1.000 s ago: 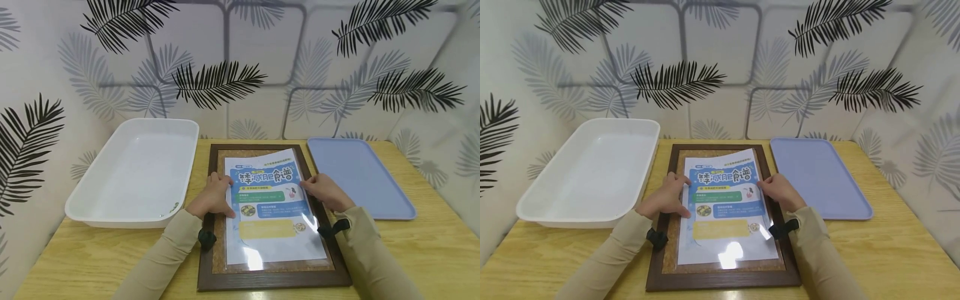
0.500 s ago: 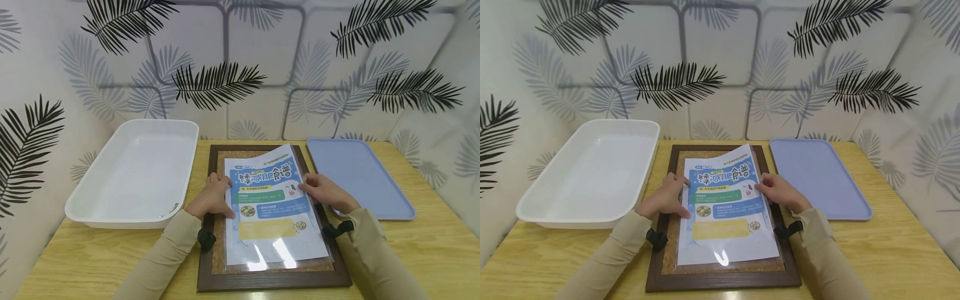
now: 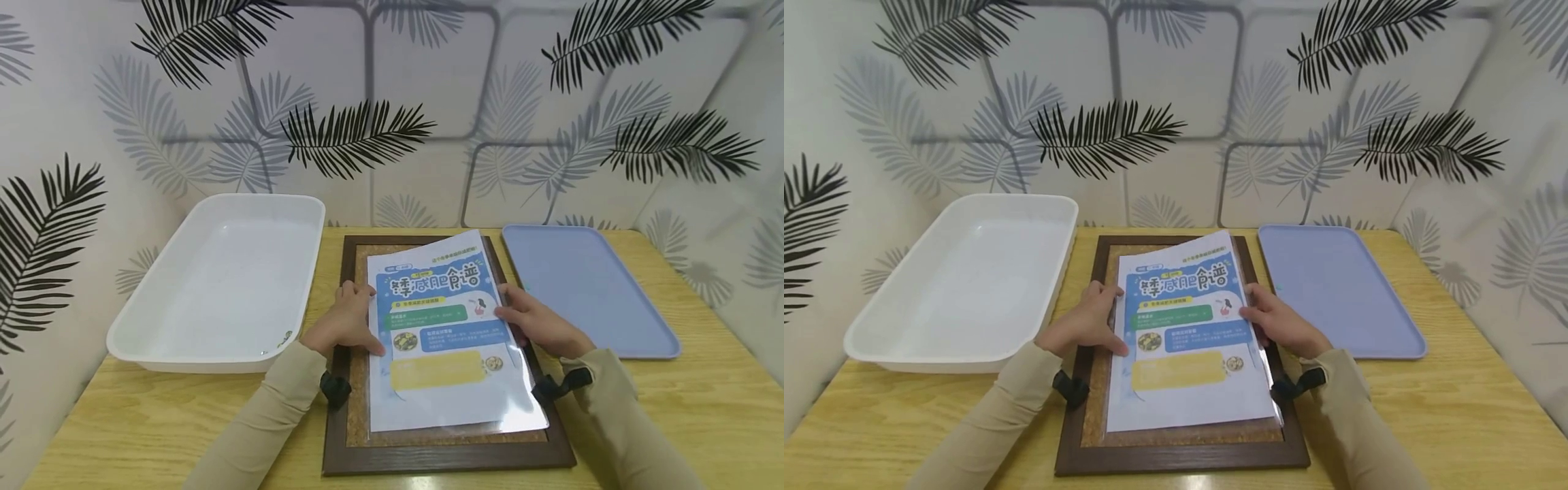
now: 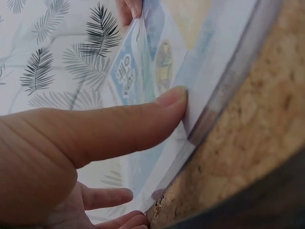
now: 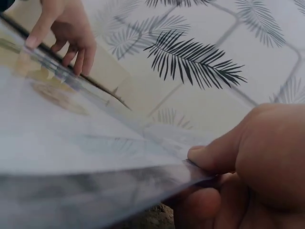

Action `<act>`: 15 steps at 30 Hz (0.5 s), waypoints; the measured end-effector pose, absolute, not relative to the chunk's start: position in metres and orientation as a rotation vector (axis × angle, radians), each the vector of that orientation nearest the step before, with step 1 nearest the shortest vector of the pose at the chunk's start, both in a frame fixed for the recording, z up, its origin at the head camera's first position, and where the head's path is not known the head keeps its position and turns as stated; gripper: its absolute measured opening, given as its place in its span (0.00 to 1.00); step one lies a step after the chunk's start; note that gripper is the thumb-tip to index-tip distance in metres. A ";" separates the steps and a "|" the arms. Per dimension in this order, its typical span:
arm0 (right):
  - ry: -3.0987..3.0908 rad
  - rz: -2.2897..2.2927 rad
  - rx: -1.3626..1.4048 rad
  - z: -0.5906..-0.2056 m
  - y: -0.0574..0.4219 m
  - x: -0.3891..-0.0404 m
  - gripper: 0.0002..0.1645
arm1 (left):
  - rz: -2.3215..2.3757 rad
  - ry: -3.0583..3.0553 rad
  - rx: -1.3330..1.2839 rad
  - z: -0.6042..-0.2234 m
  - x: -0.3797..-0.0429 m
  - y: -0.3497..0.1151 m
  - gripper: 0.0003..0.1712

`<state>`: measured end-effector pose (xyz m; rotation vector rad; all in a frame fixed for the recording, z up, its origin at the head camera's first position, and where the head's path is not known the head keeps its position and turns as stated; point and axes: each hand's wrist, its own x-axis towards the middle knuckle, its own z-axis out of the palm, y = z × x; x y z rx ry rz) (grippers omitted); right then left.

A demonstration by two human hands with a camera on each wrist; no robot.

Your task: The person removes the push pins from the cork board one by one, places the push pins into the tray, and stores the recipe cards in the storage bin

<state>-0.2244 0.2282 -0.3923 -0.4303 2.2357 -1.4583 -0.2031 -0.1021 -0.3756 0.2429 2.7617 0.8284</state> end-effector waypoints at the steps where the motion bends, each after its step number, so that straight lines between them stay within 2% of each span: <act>1: 2.231 -1.476 -0.433 -0.393 0.228 -0.225 0.22 | 0.837 2.756 0.239 -0.376 -0.204 -0.103 0.62; 6: 2.200 -1.567 -0.466 -0.393 0.230 -0.227 0.17 | 0.852 2.749 0.230 -0.374 -0.207 -0.104 0.64; 10: 2.173 -1.625 -0.485 -0.394 0.232 -0.228 0.15 | 0.884 2.740 0.232 -0.373 -0.209 -0.105 0.56; 15: 2.155 -1.654 -0.450 -0.394 0.229 -0.227 0.19 | 1.004 2.686 0.194 -0.373 -0.209 -0.108 0.48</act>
